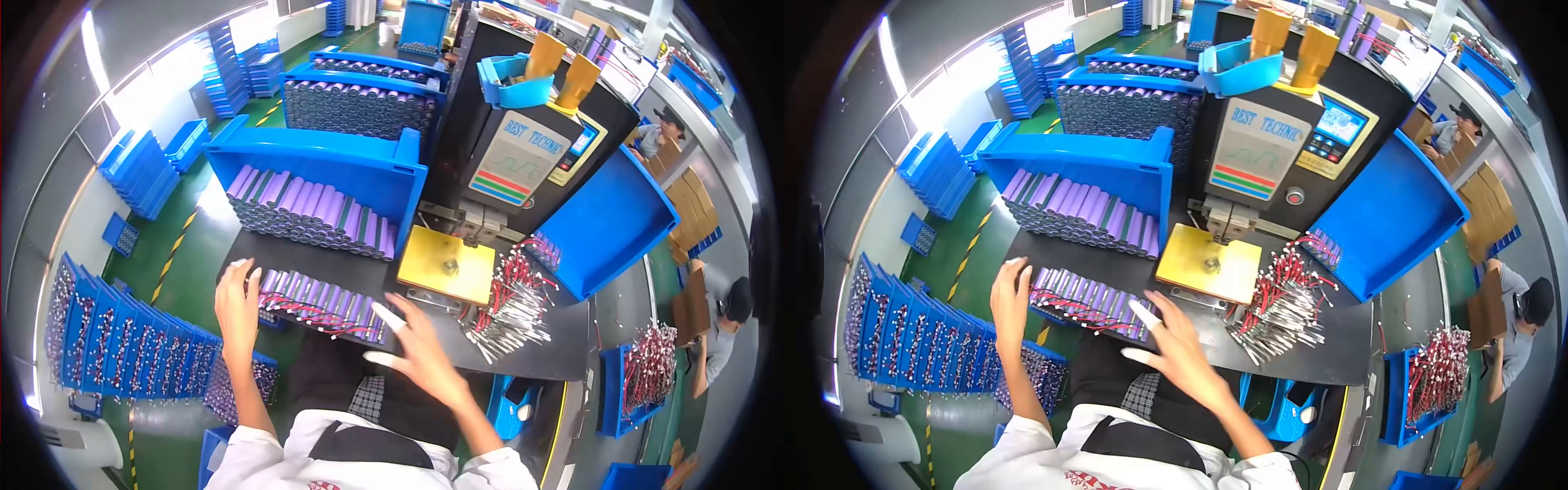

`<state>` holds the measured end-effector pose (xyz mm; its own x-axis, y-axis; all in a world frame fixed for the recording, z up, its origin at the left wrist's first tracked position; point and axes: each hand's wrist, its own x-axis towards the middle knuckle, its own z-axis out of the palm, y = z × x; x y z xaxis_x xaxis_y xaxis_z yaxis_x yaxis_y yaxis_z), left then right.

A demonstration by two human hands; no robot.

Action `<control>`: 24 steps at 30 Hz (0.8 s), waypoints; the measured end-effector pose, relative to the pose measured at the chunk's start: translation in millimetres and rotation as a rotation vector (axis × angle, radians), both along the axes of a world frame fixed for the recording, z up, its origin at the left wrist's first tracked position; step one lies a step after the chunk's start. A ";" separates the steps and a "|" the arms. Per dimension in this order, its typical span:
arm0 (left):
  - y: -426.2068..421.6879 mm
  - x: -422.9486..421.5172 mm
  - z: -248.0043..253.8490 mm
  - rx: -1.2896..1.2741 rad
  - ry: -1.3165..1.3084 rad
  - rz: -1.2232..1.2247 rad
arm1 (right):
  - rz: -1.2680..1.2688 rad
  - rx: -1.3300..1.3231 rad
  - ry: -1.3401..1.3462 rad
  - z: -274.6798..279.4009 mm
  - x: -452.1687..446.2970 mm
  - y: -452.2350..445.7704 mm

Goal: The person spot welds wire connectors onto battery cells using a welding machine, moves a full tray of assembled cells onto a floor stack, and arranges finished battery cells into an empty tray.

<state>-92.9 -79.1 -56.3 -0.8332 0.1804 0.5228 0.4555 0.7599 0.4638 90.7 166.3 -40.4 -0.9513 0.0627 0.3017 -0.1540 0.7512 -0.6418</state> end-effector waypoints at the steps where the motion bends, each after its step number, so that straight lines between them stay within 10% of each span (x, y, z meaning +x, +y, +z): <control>1: -2.3 -1.4 0.2 -0.017 -0.067 -0.020 | -0.022 0.031 0.030 -14.3 -13.6 -11.9; 24: 48.4 41.2 1.7 -0.124 -0.190 -0.202 | -0.113 0.273 0.098 -47.9 4.4 16.4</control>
